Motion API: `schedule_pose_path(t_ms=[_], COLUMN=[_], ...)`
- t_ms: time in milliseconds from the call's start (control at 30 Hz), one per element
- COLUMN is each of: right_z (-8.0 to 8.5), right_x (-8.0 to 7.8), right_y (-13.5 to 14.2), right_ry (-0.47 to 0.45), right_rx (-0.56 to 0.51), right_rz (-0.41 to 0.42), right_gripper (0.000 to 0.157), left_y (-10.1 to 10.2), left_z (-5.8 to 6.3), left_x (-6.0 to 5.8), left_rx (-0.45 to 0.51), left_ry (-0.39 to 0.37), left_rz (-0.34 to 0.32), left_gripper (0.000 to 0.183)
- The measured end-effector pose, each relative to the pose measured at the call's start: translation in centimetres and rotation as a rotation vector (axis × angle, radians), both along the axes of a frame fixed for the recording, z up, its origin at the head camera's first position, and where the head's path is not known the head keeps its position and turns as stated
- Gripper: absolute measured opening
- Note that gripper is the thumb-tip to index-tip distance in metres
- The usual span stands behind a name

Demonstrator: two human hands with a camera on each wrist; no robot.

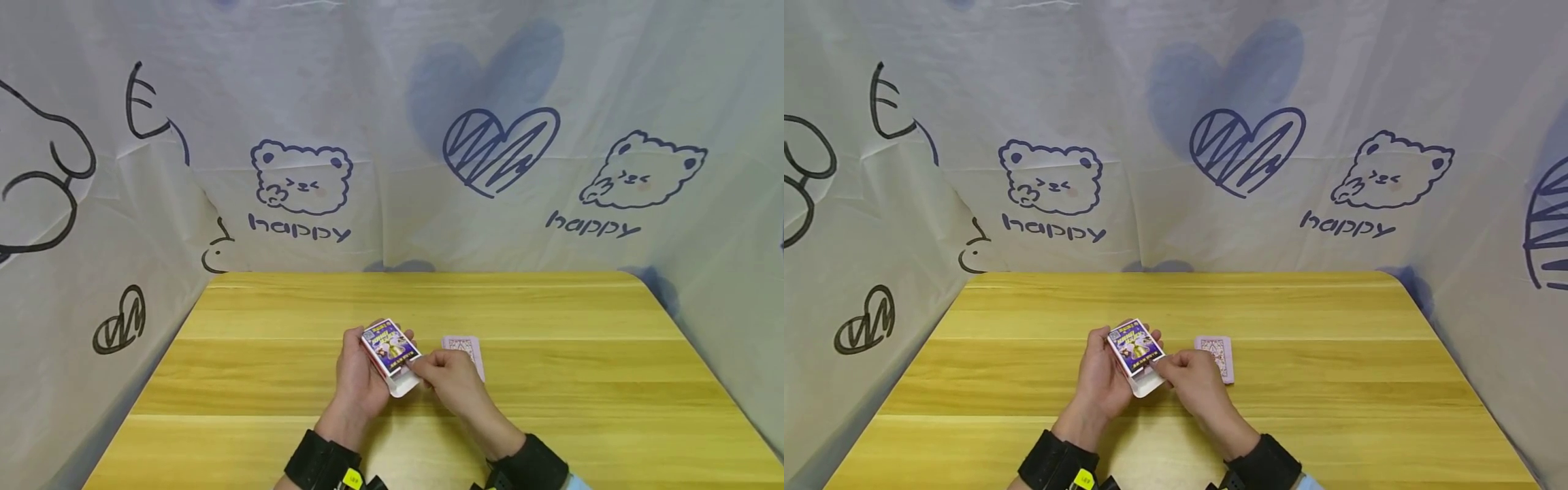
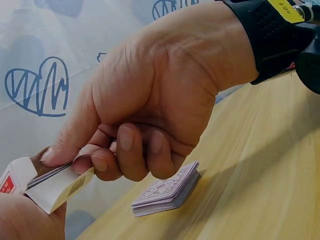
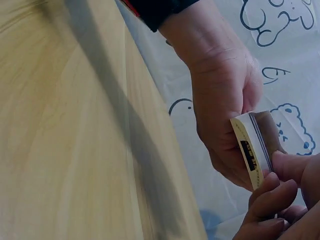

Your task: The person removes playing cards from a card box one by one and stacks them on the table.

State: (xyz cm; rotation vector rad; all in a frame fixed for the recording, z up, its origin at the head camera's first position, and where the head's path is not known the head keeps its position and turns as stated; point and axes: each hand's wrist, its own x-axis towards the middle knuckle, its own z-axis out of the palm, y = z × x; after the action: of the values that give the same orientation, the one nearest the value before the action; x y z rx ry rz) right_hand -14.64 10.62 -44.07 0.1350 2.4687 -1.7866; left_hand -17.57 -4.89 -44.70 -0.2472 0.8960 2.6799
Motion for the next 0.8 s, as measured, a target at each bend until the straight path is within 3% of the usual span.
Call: schedule_pose_path(t_ms=[267, 400, 600, 800], right_z=[-0.14, 0.01, -0.21, -0.01], right_x=[-0.02, 0.0, -0.11, -0.03], right_y=[0.12, 0.29, 0.37, 0.6], right_ry=[-0.093, -0.116, -0.112, -0.118], right_rx=[-0.219, -0.221, -0.202, -0.208], right_rz=[0.043, 0.078, 0.051, 0.084], right_gripper=[0.016, 0.017, 0.024, 0.016], left_y=[-0.22, -0.34, -0.33, -0.58], left_z=[-0.1, -0.15, -0.25, -0.22], left_x=[-0.13, -0.21, -0.19, -0.4], left_rx=[-0.008, -0.004, -0.009, -0.009], left_ry=[0.015, 0.013, -0.008, -0.004], left_rz=[0.042, 0.044, 0.008, 0.011], left_gripper=[0.048, 0.047, 0.05, 0.05])
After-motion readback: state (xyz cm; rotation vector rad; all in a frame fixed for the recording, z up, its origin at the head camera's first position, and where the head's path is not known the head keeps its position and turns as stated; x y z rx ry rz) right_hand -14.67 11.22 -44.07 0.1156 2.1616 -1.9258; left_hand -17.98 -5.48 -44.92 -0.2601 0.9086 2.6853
